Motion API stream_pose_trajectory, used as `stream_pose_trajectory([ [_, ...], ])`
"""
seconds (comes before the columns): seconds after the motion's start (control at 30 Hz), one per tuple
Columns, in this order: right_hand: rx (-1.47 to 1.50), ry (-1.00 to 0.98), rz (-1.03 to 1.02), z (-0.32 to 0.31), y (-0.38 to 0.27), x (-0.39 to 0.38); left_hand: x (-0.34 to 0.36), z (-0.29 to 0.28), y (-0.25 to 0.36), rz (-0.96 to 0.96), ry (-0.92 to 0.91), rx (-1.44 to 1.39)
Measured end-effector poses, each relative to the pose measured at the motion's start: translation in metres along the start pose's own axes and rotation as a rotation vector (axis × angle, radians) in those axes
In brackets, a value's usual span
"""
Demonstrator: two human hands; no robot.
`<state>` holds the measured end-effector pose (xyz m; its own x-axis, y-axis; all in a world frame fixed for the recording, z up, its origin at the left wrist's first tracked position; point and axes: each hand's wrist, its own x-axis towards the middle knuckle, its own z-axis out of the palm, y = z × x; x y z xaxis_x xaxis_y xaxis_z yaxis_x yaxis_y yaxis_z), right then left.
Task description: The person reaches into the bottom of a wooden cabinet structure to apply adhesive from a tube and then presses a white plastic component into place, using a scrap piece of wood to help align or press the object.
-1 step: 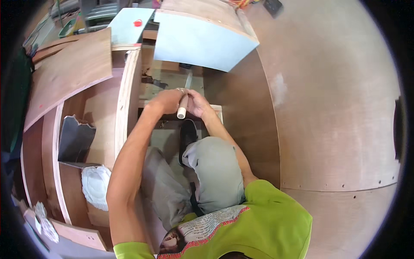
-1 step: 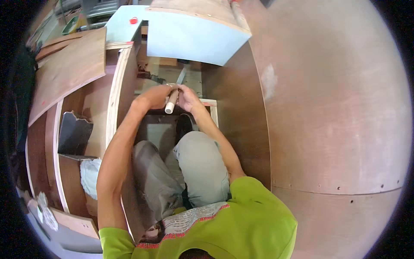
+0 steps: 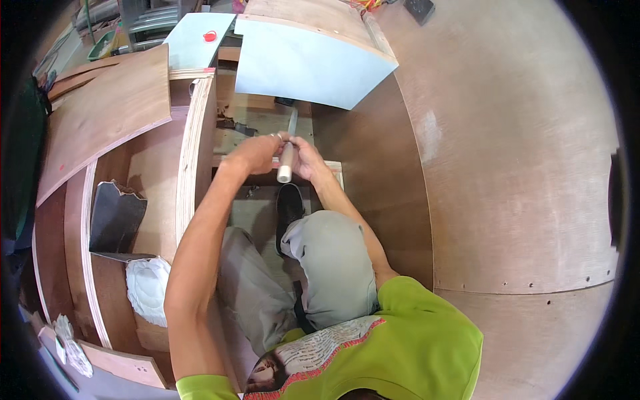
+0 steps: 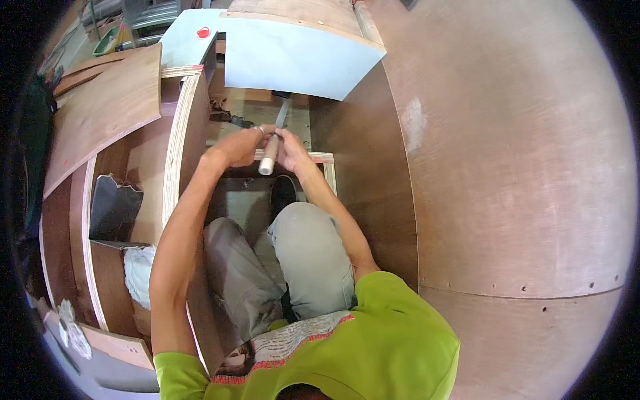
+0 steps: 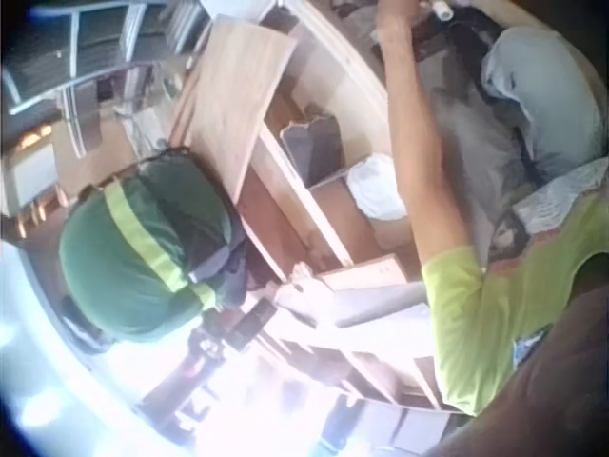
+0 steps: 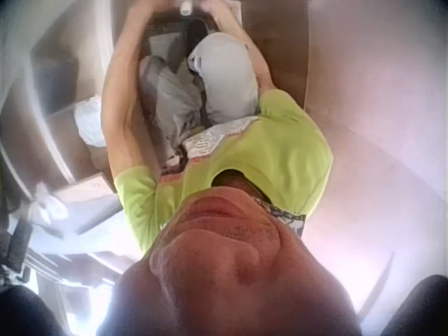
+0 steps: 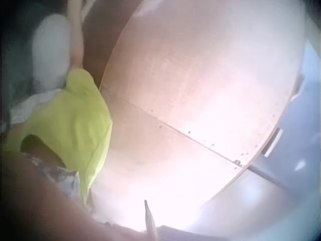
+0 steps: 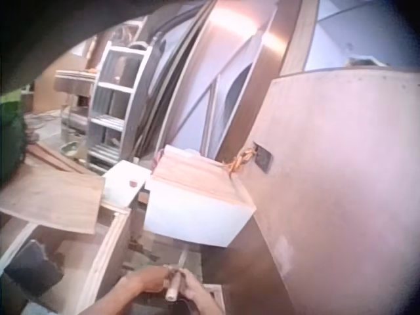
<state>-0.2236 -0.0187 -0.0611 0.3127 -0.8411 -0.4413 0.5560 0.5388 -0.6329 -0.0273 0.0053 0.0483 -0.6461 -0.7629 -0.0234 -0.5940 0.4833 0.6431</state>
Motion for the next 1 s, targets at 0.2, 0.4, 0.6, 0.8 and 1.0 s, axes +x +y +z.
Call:
stream_pose_trajectory([
  [0.2,-0.139,0.265,-0.216,-0.041,-0.032,-0.021,-0.002,-0.005,-0.030,-0.063,0.185,0.185],
  [0.4,0.120,0.198,-0.268,-0.058,-0.067,-0.026,-0.008,-0.012,-0.037,-0.108,0.133,0.121],
  [0.6,0.227,0.042,-0.196,-0.078,-0.107,0.015,0.003,-0.015,-0.032,-0.164,0.058,0.122],
  [0.8,0.034,0.197,-0.266,-0.070,-0.086,-0.003,-0.004,-0.006,-0.049,-0.110,0.172,0.135],
  [1.0,0.231,0.093,-0.293,-0.077,-0.090,-0.010,-0.004,-0.011,-0.046,-0.185,0.115,0.070],
])
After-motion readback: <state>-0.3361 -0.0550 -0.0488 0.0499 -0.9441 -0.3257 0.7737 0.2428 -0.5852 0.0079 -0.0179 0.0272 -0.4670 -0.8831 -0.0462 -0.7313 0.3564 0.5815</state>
